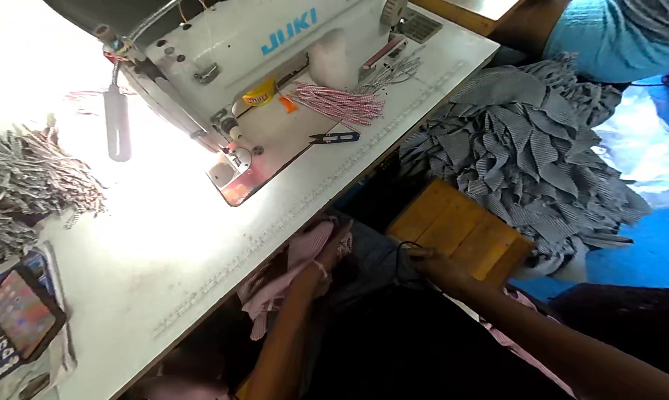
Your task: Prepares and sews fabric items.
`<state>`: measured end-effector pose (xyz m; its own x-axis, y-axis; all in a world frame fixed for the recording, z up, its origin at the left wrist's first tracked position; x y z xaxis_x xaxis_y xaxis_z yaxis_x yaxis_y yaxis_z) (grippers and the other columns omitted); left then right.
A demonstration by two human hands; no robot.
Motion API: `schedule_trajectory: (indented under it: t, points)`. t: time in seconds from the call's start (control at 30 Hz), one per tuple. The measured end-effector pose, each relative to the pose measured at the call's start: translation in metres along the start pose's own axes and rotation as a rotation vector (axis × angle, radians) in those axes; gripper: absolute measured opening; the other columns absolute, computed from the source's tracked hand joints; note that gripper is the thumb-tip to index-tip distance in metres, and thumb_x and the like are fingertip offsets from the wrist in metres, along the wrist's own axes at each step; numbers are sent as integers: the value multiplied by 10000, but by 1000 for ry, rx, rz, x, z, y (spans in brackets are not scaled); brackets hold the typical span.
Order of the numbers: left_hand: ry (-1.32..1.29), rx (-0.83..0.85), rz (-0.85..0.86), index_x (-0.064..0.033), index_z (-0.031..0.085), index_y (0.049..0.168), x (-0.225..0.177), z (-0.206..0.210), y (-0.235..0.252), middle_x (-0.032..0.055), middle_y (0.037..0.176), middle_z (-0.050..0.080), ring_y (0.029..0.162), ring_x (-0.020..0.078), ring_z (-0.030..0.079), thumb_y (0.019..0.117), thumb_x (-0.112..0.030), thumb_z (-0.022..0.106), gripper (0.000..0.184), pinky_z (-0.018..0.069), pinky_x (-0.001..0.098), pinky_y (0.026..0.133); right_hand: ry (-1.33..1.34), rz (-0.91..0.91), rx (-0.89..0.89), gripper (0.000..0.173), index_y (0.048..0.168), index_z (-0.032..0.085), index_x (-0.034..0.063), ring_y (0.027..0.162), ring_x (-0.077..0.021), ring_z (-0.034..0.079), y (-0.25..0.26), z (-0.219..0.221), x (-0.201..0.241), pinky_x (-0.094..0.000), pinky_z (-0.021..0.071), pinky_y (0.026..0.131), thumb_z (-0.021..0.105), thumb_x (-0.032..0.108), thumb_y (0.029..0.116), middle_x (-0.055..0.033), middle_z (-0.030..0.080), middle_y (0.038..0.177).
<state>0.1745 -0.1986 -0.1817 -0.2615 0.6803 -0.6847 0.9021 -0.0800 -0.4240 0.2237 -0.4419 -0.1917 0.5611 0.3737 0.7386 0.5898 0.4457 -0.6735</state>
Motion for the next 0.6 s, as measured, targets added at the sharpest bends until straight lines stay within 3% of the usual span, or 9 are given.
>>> schedule_trajectory:
  t: [0.07, 0.17, 0.33, 0.43, 0.6]
  points:
    - [119, 160, -13, -172, 300, 1627, 2, -10, 21, 188, 1608, 393, 1481, 387, 375, 821, 75, 728, 946, 305, 573, 1204, 72, 55, -9, 246, 1185, 677, -20, 842, -85, 682, -2, 3, 2, -275, 580, 765, 584, -52, 960, -53, 730, 1018]
    - [167, 289, -77, -235, 368, 1604, 3, -11, 34, 148, 1595, 427, 1471, 378, 386, 817, -12, 776, 913, 292, 612, 1189, 98, 137, -19, 242, 1244, 622, -22, 835, -80, 659, -2, 5, -1, -271, 565, 761, 529, 5, 1022, -57, 697, 1019]
    - [141, 306, -88, -132, 516, 1511, 10, -10, 33, 213, 1518, 487, 1410, 385, 453, 818, -83, 812, 755, 348, 571, 1163, -74, 201, 96, 199, 1207, 613, -7, 804, -71, 618, 2, 1, 4, -270, 539, 754, 514, 67, 1051, -34, 653, 948]
    - [113, 304, -86, -81, 550, 1475, 5, -8, 22, 234, 1480, 511, 1375, 390, 485, 828, -92, 806, 696, 376, 563, 1144, -198, 182, 237, 170, 1155, 638, -5, 812, -84, 636, 1, -5, 6, -282, 554, 768, 588, 11, 993, -42, 673, 943]
    - [97, 201, -51, -81, 575, 1455, 5, -4, 11, 233, 1461, 532, 1357, 398, 501, 810, -110, 822, 691, 383, 568, 1138, -172, 163, 189, 186, 1181, 618, -1, 801, -76, 622, -4, 5, 14, -273, 541, 760, 566, 20, 1004, -35, 659, 937]
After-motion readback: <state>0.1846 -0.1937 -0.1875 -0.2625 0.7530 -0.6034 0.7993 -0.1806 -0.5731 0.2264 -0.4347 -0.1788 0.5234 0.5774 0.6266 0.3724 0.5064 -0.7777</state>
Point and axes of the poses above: each hand's wrist, its own y-axis towards the middle knuckle, its own z-axis out of the palm, x = y × z, the point moved 5 cm from there along y, towards the middle knuckle
